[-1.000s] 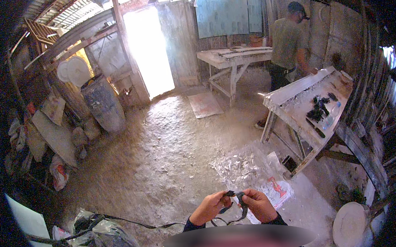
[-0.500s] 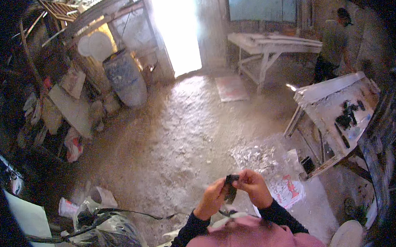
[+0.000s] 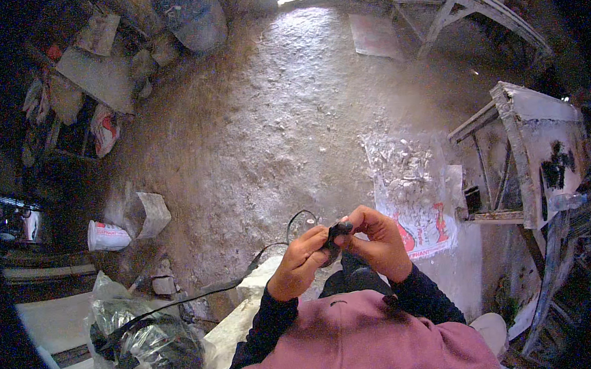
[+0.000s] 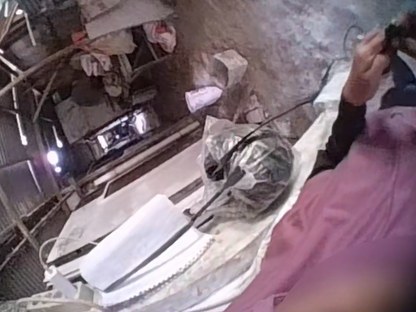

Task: The person sits on the floor and ties black cords into knots by hand. They repeatedly pick up cords, tie them, and place the finished knots on the table. Another person is visible in the background working at a separate table.

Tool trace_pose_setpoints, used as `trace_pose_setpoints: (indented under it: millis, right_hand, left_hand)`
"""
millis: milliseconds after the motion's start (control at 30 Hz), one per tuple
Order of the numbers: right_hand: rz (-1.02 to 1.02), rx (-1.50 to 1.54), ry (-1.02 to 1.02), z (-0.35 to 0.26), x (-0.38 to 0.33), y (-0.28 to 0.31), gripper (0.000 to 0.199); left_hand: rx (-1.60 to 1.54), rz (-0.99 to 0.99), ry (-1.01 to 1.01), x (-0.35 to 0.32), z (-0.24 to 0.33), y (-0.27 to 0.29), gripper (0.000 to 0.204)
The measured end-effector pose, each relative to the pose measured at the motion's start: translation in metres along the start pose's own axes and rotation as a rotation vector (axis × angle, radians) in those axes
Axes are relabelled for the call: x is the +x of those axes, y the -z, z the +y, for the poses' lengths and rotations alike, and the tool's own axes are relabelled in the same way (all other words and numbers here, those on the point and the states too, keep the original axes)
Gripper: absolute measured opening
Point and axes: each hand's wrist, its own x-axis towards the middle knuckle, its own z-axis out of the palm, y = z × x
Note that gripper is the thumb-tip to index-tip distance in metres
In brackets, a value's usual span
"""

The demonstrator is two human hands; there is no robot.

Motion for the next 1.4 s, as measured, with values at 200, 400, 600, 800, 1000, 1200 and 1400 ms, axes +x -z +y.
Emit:
trace_pose_setpoints:
  millis: [200,400,600,800,1000,1200,1400]
  right_hand:
    - [0.08,-0.135,0.085,-0.001,-0.013,0.004,0.015]
    - [0.197,-0.08,0.169,-0.005,-0.025,0.008,0.015]
    - [0.159,-0.116,0.248,-0.023,-0.014,0.008,0.018]
    - [-0.006,0.036,0.348,-0.031,0.0,0.0,0.017]
    - [0.008,-0.154,0.421,-0.034,0.011,-0.015,0.023]
    - [-0.022,-0.151,0.462,-0.04,0.016,-0.024,0.016]
    - [-0.017,-0.227,0.502,-0.043,0.028,-0.032,0.015]
  left_hand:
    - [0.334,-0.015,-0.127,-0.002,0.006,-0.01,0.016]
    - [0.343,-0.025,-0.209,0.006,0.006,-0.028,0.019]
    - [0.162,0.009,0.084,0.005,0.03,-0.023,0.024]
    - [0.037,-0.062,-0.014,0.002,0.024,-0.006,0.022]
    - [0.235,0.004,0.003,-0.006,0.031,0.009,0.02]
    - [0.03,0.061,-0.086,-0.008,0.024,0.012,0.02]
    - [0.078,0.082,-0.087,-0.011,0.024,0.024,0.02]
